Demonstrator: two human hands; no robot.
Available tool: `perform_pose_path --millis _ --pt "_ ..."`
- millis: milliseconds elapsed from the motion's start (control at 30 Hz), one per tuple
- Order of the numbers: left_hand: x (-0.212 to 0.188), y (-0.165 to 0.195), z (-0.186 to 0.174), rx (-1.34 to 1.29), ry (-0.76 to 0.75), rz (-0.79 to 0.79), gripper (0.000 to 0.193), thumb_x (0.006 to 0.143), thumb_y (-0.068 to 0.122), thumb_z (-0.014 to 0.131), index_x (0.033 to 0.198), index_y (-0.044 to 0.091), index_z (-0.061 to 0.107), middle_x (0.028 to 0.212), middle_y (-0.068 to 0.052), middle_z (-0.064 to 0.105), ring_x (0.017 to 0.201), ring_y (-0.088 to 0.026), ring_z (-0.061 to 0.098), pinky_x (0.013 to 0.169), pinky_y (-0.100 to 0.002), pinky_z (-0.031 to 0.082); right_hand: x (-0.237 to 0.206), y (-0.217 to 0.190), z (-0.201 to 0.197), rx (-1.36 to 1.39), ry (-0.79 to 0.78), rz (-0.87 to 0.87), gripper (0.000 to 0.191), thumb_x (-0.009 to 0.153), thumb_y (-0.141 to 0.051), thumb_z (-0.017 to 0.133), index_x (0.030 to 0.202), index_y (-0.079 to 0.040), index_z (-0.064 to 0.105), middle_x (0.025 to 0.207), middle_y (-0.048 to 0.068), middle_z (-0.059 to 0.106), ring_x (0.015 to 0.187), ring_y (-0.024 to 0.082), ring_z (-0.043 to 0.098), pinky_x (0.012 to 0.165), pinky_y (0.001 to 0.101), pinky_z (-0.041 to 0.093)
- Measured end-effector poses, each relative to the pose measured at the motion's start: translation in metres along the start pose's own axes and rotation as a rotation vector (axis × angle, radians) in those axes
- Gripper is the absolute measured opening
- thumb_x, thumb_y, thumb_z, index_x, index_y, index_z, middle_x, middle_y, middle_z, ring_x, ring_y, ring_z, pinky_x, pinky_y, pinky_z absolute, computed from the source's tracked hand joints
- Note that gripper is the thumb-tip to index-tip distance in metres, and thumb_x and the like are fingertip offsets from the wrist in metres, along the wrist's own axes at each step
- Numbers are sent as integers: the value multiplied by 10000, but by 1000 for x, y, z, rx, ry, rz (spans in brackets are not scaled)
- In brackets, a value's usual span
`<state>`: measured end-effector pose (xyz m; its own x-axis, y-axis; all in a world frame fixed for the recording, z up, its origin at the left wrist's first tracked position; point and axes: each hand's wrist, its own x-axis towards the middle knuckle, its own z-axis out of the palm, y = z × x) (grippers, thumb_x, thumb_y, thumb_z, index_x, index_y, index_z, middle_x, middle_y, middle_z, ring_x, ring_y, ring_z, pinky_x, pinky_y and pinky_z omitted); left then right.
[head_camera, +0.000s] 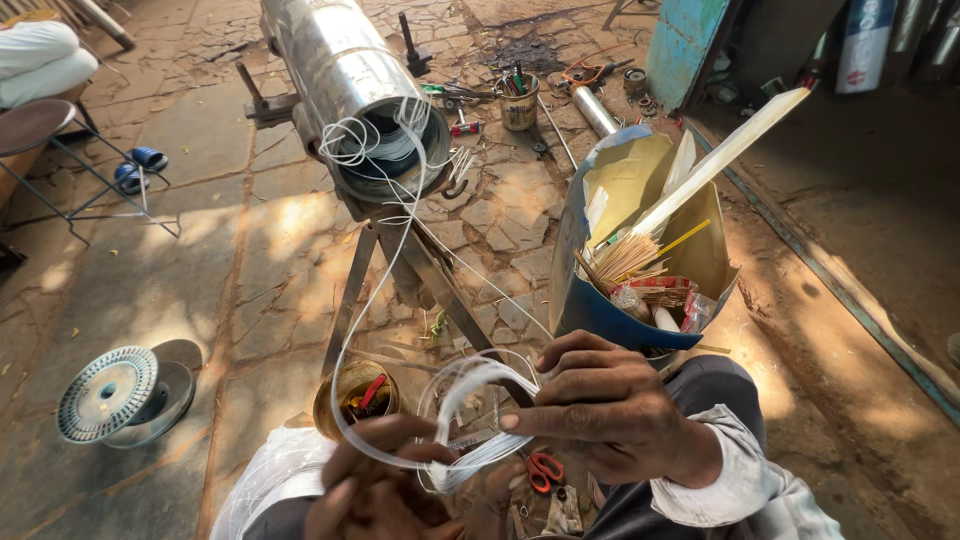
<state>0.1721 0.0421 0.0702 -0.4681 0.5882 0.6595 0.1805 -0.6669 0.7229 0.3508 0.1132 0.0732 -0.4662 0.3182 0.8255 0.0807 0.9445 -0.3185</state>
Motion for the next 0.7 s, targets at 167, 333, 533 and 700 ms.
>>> perform_pose_path --millis 167,333,533,700 --pt "22 -24 -37 383 -463 336 471 862 315 822 1237 105 627 1095 -107 724 1008 -222 756 907 -487 588 1 10 4 -64 -48 -37 293 939 -234 774 1213 -129 764 824 -4 673 738 136 670 843 368 594" --pt "21 -37 -44 328 -745 242 376 958 278 770 1272 80 712 1024 -141 822 978 -204 823 845 -345 646 2 2 5 -79 -75 -63 300 944 -244 788 1212 -121 735 899 18 706 810 146 701 874 383 607" --pt "26 -27 -52 266 -808 -93 226 984 229 684 1112 54 744 915 -136 821 857 -264 845 743 -348 642 0 -7 7 -194 -96 -111 311 917 -257 775 1210 -153 759 869 -14 701 800 114 701 879 388 613" --pt "30 -14 -50 -9 -877 -140 218 996 144 633 1129 -28 645 921 -201 766 860 -336 812 723 -402 616 -5 -8 20 -229 -9 -141 290 948 -293 766 1214 -177 752 846 -30 697 812 91 708 886 363 624"
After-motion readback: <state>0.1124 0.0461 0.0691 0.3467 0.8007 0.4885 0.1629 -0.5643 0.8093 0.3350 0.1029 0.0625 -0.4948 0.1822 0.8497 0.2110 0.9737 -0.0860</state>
